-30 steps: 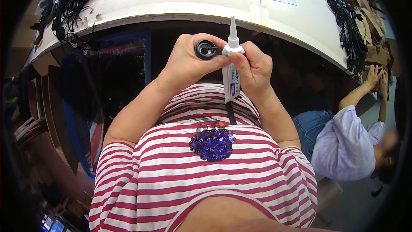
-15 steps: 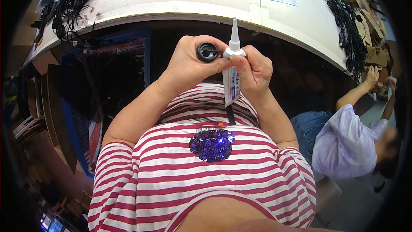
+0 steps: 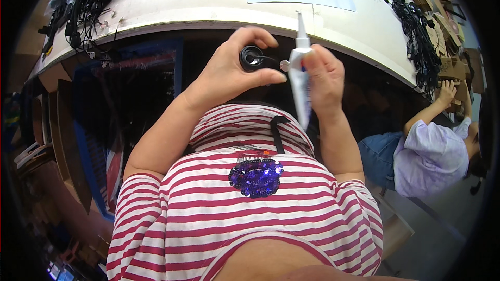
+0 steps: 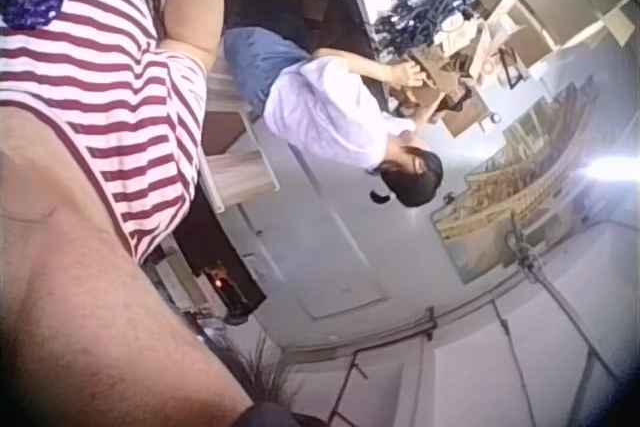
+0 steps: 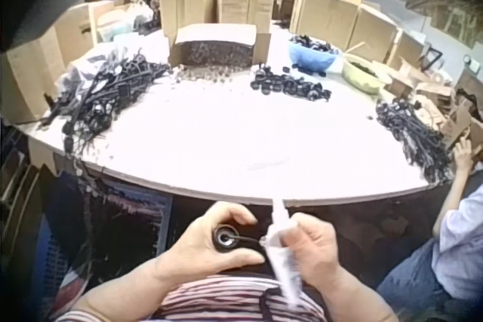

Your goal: The person assembles small electronic devices by hand, picking up black cylindrical components and wires from a table. They apply glue from a tube to the components and attach small white parts, repeating the process for multiple units.

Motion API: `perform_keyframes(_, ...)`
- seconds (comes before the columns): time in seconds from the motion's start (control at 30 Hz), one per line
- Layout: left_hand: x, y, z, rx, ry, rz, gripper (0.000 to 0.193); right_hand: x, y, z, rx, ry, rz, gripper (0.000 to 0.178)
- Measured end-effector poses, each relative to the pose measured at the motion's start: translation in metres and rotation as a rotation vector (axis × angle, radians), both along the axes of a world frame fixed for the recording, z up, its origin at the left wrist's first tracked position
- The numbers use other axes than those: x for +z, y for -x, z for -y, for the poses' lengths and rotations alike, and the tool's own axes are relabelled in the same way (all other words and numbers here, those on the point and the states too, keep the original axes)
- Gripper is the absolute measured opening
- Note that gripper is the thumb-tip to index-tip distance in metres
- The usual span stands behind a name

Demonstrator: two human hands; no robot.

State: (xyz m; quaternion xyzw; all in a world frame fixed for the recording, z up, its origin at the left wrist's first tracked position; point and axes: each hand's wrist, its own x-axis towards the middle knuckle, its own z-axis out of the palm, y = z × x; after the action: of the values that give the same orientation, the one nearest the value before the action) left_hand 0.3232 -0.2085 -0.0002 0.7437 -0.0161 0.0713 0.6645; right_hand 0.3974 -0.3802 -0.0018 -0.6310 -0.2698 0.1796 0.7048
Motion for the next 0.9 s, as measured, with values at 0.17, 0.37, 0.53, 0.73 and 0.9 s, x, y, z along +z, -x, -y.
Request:
perform_keyframes(0.17,-0.016,0.004,-0.009,-0.082,0.202,0.027,0.035,0.011,-0.024,0.024,0.414,-0.431,-0.662,0.037)
perform_keyframes(0.37,-0.025,0.002,-0.014,-0.227,0.31,-0.039,0.038,0.015,-0.016,0.035,0.622,-0.463,-0.951,0.041)
perform_keyframes(0.53,-0.014,0.005,-0.006,-0.129,0.138,-0.037,0.015,0.018,-0.001,0.038,0.664,-0.374,-1.038,0.042)
perform_keyframes(0.73,-0.011,0.008,0.002,-0.09,0.075,-0.014,0.007,0.02,0.013,0.028,0.621,-0.244,-1.052,0.039)
perform_keyframes(0.9,-0.016,0.007,-0.002,-0.07,-0.003,0.028,0.011,0.018,0.019,0.022,0.598,-0.219,-1.077,0.038)
